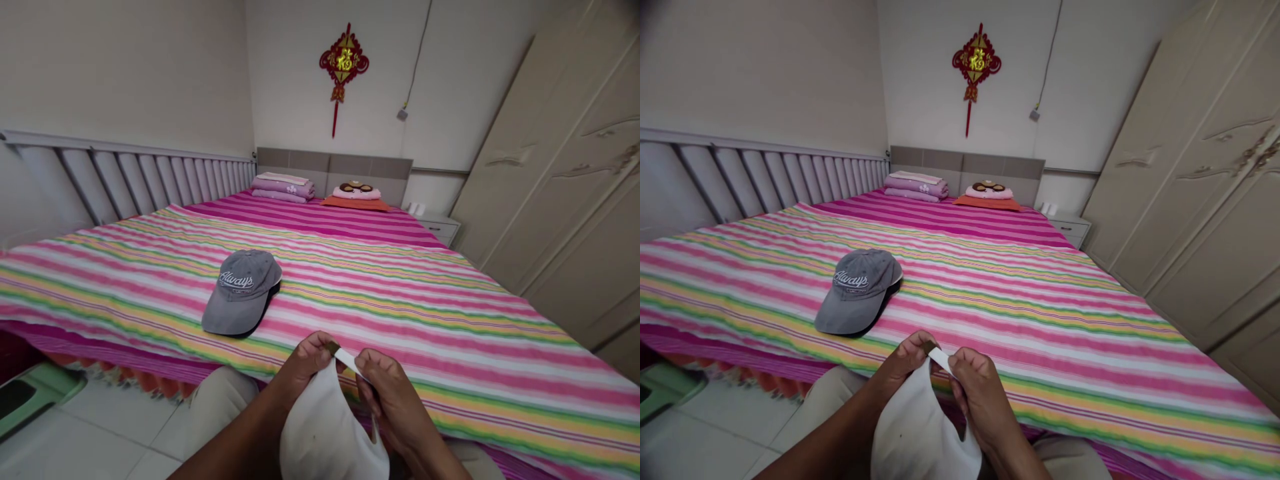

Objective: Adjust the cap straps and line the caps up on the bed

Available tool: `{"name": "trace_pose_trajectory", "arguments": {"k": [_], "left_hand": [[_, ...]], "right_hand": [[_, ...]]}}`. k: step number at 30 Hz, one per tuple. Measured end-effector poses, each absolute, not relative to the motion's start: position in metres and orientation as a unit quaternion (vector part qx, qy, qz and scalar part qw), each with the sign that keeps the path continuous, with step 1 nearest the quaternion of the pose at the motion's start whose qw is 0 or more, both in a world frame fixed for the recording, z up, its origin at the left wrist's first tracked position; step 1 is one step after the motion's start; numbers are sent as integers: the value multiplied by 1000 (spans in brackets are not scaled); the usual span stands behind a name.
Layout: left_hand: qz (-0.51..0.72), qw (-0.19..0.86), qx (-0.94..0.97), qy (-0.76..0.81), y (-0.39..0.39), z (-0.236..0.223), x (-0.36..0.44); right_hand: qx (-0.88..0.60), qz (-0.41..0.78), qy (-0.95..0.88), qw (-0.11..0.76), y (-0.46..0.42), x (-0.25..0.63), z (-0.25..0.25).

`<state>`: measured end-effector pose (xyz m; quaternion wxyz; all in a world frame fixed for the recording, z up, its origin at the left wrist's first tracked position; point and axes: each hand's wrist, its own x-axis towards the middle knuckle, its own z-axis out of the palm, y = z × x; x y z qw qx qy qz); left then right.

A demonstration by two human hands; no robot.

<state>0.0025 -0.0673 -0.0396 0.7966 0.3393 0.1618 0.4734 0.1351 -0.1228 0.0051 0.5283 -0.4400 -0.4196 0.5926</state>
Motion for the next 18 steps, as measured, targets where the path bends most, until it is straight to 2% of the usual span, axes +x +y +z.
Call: {"name": "trace_pose_trajectory", "arguments": {"k": [18], "left_hand": [[448, 777, 415, 155, -74, -32, 3]], "right_hand": [[-444, 572, -455, 518, -123, 134, -6]]}}
